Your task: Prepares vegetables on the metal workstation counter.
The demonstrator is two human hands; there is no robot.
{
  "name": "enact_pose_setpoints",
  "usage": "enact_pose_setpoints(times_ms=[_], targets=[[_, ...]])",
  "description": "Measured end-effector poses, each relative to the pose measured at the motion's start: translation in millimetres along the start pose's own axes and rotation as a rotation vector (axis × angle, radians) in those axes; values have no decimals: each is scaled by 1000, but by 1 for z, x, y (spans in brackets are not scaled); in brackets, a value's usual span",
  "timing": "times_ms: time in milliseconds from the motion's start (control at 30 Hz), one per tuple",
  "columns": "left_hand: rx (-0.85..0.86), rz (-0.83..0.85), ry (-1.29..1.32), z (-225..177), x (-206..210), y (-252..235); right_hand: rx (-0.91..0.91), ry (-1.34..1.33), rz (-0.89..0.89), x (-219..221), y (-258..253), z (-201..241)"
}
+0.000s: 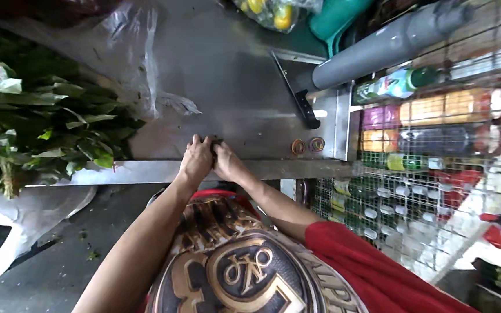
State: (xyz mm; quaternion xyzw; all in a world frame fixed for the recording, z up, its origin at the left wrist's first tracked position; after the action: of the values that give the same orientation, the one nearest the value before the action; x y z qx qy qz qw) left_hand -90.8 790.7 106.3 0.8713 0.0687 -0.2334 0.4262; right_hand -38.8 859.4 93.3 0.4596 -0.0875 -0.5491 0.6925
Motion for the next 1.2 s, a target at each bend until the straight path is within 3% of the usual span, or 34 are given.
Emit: enact_pose_setpoints(times_ms=[167, 233, 367, 533, 700, 800, 933, 1067, 1200], targets=[[-82, -39, 196, 35, -8, -22, -12, -728, -130, 17, -8, -3], [-84, -64, 282, 43, -11, -17, -45, -908, -202, 23, -10, 2], [-33, -163, 556, 61, -12, -5, -174, -919, -256, 29, -10, 21], [-4, -328, 1192, 90, -8, -6, -290, -588, -112, 31, 12, 80], [73, -465, 1333, 139, -17, 37, -391, -642, 110, 70, 7, 147], [42, -550, 1480, 191, -15, 92, -393, -592, 270, 113, 11, 199], [-62, -678, 1771, 292, 6, 155, -462, -357, 450, 182, 16, 279], [-46, -871, 2185, 414, 44, 210, -502, -72, 540, 245, 10, 344], [-166, -1154, 2216, 563, 58, 286, -392, 90, 535, 293, -10, 367]])
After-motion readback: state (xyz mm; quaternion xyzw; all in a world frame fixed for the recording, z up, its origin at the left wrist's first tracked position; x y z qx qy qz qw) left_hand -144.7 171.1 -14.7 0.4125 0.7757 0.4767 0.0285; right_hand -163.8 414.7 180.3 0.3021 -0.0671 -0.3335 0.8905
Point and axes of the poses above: each hand's wrist, its own y-axis away from the middle knuckle, its own x-axis out of the palm, z = x × y, the point moved 9 cm from there along -y, towards the middle knuckle, and after that the axes turned 14 degrees about z, right-handed, at the moved point
